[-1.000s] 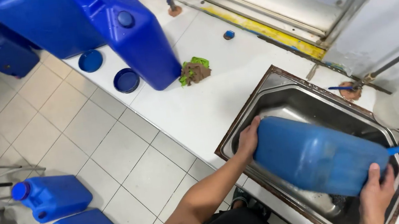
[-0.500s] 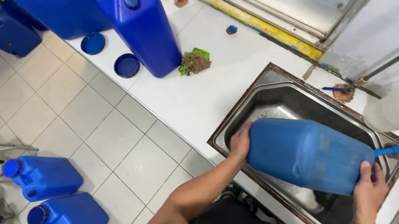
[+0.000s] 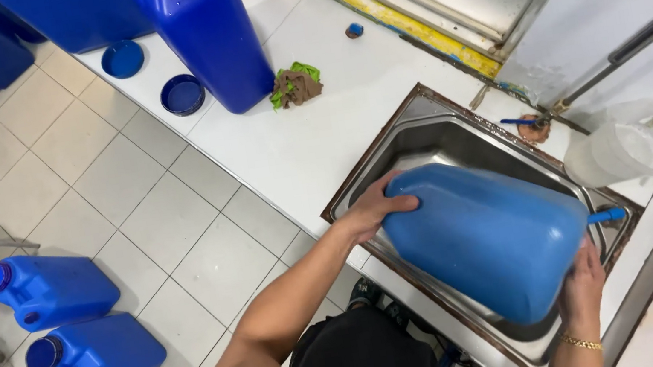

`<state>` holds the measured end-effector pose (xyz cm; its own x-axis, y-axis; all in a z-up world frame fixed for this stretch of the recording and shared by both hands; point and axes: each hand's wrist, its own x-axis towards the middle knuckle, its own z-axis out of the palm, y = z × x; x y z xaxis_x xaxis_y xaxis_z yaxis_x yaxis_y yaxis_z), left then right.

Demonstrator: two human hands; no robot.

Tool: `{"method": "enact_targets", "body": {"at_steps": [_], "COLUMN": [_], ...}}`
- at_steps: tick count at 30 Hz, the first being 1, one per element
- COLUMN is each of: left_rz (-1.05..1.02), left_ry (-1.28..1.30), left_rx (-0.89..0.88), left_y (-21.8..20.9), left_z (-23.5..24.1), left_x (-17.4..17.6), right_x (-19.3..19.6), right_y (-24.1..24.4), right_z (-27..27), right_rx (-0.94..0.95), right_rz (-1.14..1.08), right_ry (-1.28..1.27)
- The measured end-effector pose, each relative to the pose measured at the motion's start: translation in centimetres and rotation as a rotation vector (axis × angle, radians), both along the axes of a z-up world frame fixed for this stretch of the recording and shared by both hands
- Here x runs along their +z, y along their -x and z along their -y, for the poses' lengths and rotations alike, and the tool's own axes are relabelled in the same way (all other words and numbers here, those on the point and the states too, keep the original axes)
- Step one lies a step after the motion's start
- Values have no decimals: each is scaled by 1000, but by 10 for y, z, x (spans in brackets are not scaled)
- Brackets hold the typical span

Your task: Rinsing and scrubbing the interior of large plastic water containers using a cleaning rod and water in a sink

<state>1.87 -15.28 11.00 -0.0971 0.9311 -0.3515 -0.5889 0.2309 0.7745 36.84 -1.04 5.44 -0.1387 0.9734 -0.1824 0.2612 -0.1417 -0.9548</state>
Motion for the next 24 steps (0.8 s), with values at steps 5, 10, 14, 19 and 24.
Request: {"method": "enact_targets", "body": {"at_steps": [5, 10, 14, 19, 24], "left_rz": [-851, -1432, -1755, -1968, -2048], "left_ry": [2, 40, 167, 359, 342], "left_rx": [-122, -103, 18, -56, -142], "left_y": [-6, 8, 31, 61, 105], "left_z": [-9, -68, -123, -178, -208], "left_x": [132, 98, 16, -13, -16], "right_x": [24, 34, -86, -117, -107], "right_y": [0, -11, -78, -106, -112], "right_z": [2, 49, 62, 88, 94], "right_rx": [88, 110, 69, 101, 138], "right_rz": [267, 414, 406, 475, 619], "right_ry": [135, 323, 243, 265, 216]}}
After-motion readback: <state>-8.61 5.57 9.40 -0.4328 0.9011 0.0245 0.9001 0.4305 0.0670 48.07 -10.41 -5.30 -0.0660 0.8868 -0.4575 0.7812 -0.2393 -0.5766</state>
